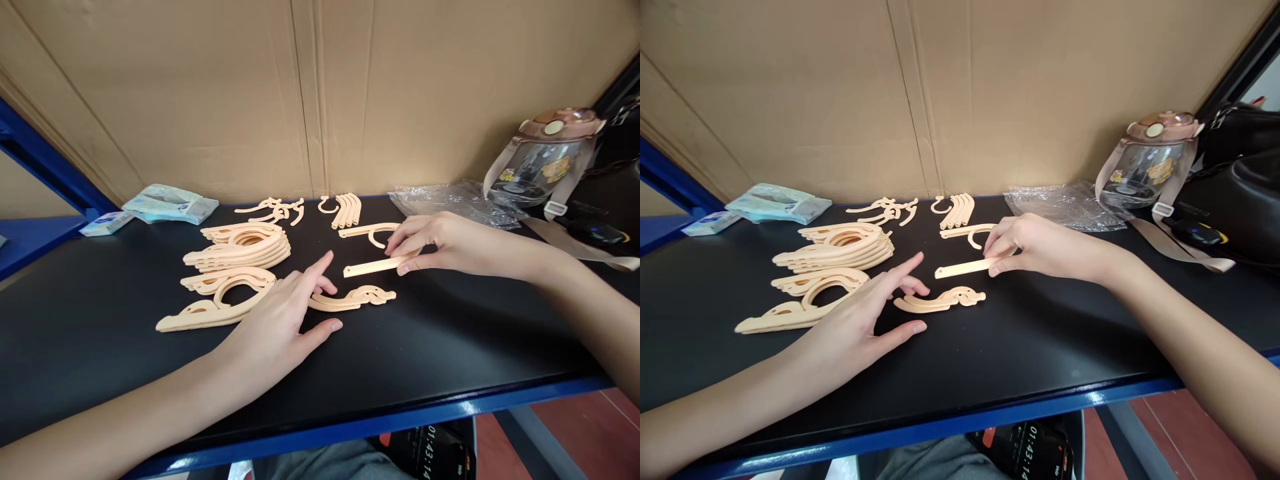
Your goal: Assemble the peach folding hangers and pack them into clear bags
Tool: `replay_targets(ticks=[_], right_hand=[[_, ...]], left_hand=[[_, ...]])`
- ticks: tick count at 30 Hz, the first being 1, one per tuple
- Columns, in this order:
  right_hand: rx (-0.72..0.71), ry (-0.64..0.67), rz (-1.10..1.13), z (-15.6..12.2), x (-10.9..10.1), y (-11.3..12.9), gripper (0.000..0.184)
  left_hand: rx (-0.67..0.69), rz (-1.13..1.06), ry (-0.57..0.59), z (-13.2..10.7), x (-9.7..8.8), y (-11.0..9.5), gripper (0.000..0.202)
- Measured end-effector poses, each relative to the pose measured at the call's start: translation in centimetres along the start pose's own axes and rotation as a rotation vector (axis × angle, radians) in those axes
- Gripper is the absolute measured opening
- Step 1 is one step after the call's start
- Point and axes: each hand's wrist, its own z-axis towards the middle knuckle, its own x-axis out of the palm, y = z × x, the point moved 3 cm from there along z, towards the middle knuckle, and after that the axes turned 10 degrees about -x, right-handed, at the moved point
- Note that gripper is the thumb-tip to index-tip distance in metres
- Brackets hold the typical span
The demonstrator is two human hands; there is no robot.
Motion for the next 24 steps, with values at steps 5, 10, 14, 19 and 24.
replay_targets(ticks=[5,10,14,19,24], right_hand=[[0.036,0.069,0.05,-0.1,0.6,-0.7,0.02],[0.085,0.11,0.137,0.1,0.8,-0.6,0.017],[0.079,0.124,0.095,0.2,1.0,-0.2,0.016],[0.037,-0.027,0.111,0.5,1.1,1.7,0.051],[-0.036,-0.151,0.277,1.3,2.0,3.9,0.028]], left_hand=[[0.051,-0.026,0.035,0.4,-0.2,-0.4,0.037],[0.038,-0.09,0.0,0.4,-1.0,-0.9,0.024],[0.015,-0.098,-0.083,0.3,-1.7,-1.0,0.023],[-0.035,-0.09,-0.132,0.1,-2.0,-0.9,0.02],[-0.037,-0.137,-0.103,-0.1,-1.9,-1.0,0.022]])
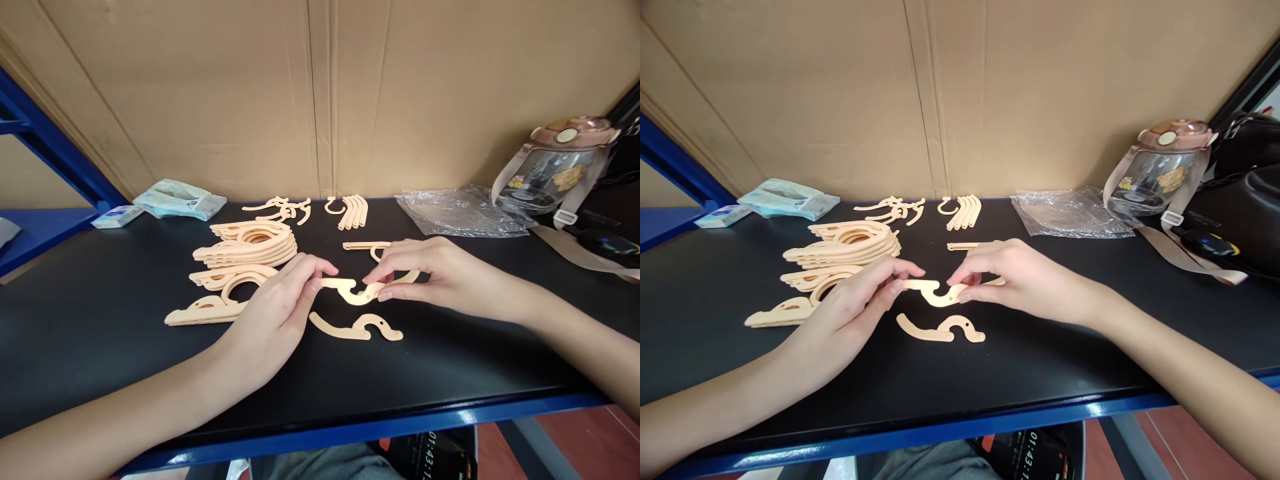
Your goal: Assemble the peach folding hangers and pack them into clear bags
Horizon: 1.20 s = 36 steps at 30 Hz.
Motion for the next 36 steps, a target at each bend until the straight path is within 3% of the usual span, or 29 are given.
replay_targets(ticks=[3,5,8,10,15,20,28,32,36], right_hand=[[-0.009,-0.091,0.04,0.4,0.9,0.5,0.022],[0.02,-0.136,0.112,0.5,1.4,0.8,0.021],[0.032,-0.124,0.205,0.7,1.8,1.1,0.022],[0.024,-0.104,0.202,0.6,1.6,1.1,0.025],[0.013,0.036,-0.115,0.2,0.2,-0.7,0.036],[0.016,0.21,-0.131,0.0,0.3,-1.9,0.018],[0.038,0.148,0.156,0.4,0.8,0.0,0.023],[0.012,0.121,0.205,0.3,1.0,0.1,0.02],[-0.008,0.111,0.199,0.4,1.2,0.1,0.019]], left_hand=[[0.062,0.062,0.042,-0.1,0.3,-0.3,0.023],[0.175,0.198,0.028,-0.3,0.5,-0.8,0.021],[0.327,0.369,-0.01,-0.6,0.7,-1.3,0.023],[0.35,0.378,0.021,-0.7,0.8,-1.4,0.022],[0.244,0.32,0.132,-0.6,0.7,-1.1,0.018],[0.134,0.282,0.191,-0.5,0.7,-0.9,0.01],[0.069,0.313,0.169,-0.2,0.7,-0.9,0.026],[0.029,0.318,0.218,-0.2,1.0,-0.8,0.036],[0.081,0.324,0.224,-0.4,1.3,-0.9,0.04]])
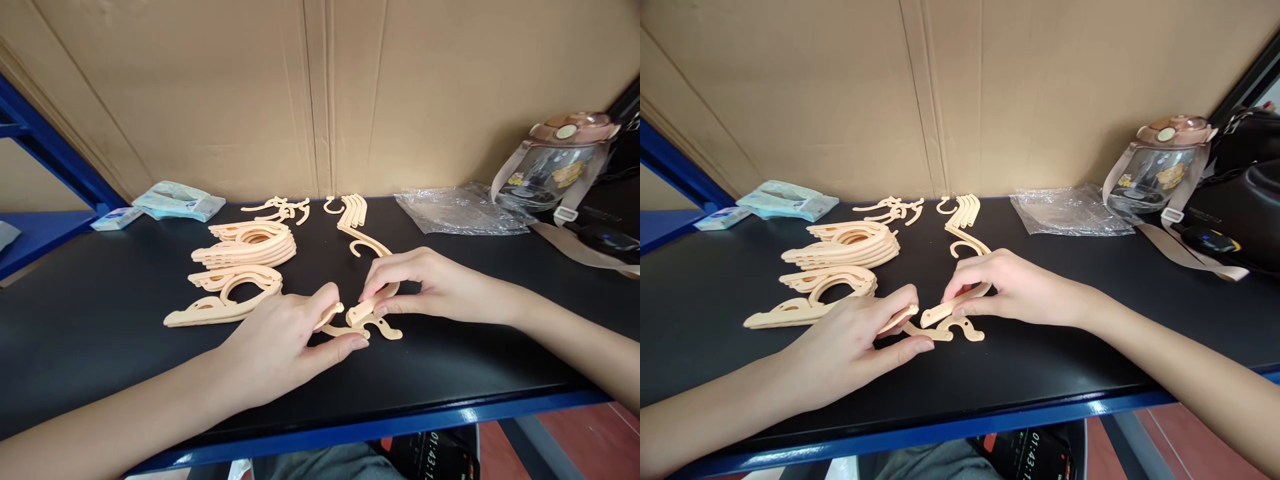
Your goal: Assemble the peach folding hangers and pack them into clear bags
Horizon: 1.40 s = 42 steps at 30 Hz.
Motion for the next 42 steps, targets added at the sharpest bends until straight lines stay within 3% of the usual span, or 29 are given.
replay_targets(ticks=[15,29,37,42], right_hand=[[-0.031,-0.017,-0.014,0.1,0.7,0.8,0.017],[-0.045,0.018,-0.041,0.1,1.3,0.6,0.017],[-0.091,0.055,-0.034,0.2,1.3,1.2,0.022],[-0.083,0.057,-0.078,0.3,0.9,1.3,0.02]], left_hand=[[0.09,-0.025,0.05,-0.4,0.1,-0.3,0.025],[0.139,0.454,0.075,-0.5,0.7,-0.5,0.024],[0.296,0.373,-0.064,-1.0,1.0,-0.4,0.019],[0.346,0.246,-0.227,-1.0,0.2,-0.3,0.018]])
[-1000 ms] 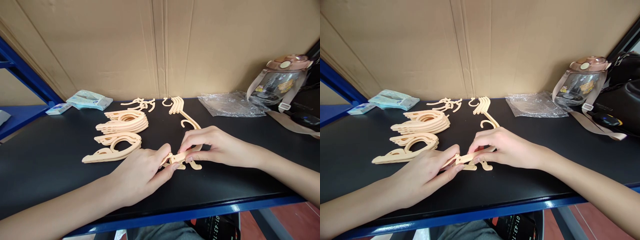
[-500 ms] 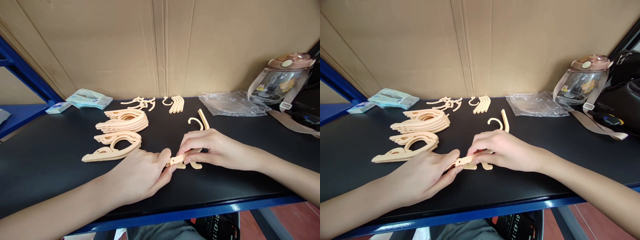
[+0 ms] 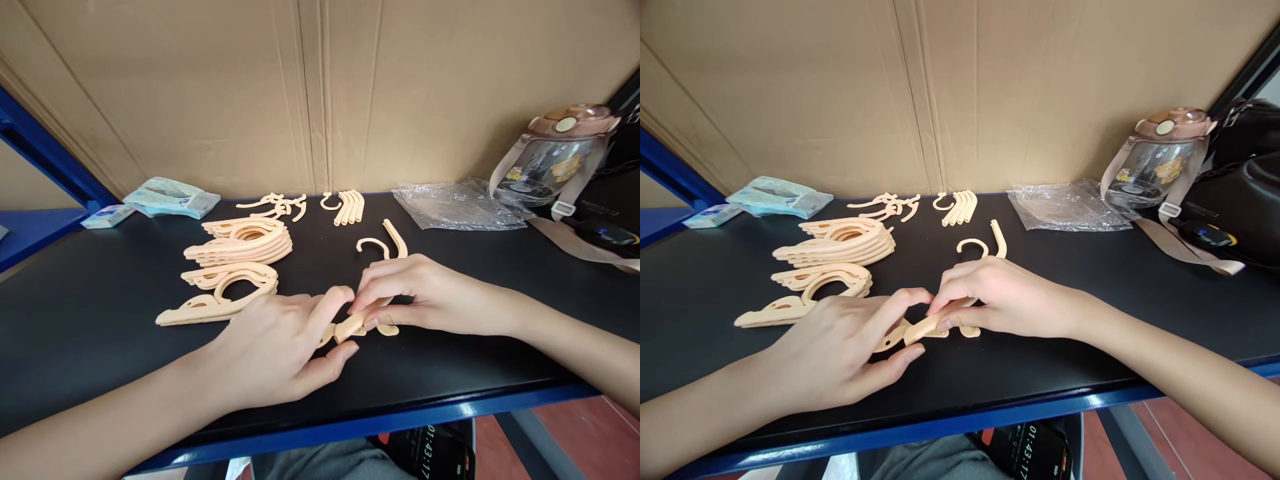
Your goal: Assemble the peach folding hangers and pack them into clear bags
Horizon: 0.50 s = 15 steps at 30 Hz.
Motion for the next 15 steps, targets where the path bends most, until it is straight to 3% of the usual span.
replay_targets(ticks=[5,10,15], right_hand=[[0.06,-0.03,-0.131,-0.5,-1.5,-1.3,0.032],[0.249,-0.221,-0.625,-1.8,-4.3,-3.2,0.04],[0.7,-0.002,-0.764,-3.1,-4.7,-4.3,0.044]], left_hand=[[0.084,-0.113,-0.1,-0.2,-1.4,-0.5,0.004],[0.118,-0.114,-0.08,0.0,-2.0,-0.9,0.015],[0.095,-0.044,-0.113,0.3,-1.3,-0.3,0.028]])
